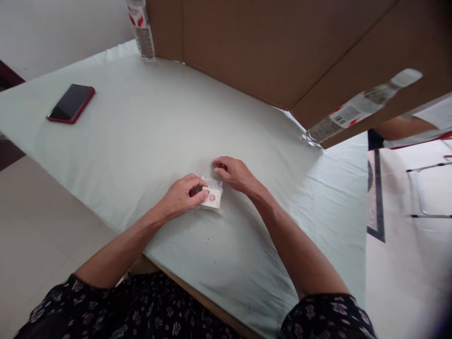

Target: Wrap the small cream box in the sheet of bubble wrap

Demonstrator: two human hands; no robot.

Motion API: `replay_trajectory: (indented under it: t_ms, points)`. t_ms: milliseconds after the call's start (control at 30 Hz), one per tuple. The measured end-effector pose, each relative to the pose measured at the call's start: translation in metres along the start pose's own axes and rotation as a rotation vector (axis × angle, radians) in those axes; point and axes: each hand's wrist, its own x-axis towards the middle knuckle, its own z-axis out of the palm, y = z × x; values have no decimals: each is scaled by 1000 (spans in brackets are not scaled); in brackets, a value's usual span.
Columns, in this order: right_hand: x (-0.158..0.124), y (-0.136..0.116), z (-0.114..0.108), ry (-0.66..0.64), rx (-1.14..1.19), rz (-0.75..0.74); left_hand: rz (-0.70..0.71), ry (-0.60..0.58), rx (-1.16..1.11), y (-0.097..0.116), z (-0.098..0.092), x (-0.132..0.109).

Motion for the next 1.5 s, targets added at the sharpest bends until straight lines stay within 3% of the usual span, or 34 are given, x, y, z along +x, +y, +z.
replay_trajectory:
  t_ms: [233,467,667,900,1167,1333,1500]
  points:
    - [15,-5,-3,-120,136,20,-14,-12,-26,3,-1,0]
    - [7,-2,-5,-107,426,11,-31,-5,-54,0,0,0]
    - [-3,-10,-8,-71,531,-43,-146,-18,-113,-2,0,2]
    - [-35,-31,-12,78,274,-157,-149,30,-134,-1,3,1]
    - [-66,-35,6,249,-96,-329,-117,38,-124,-2,6,1]
    - [-77,-32,17,327,-194,-415,-50,74,-88,-8,8,0]
    - [-84,-33,25,358,-234,-407,6,65,-45,-8,8,-3]
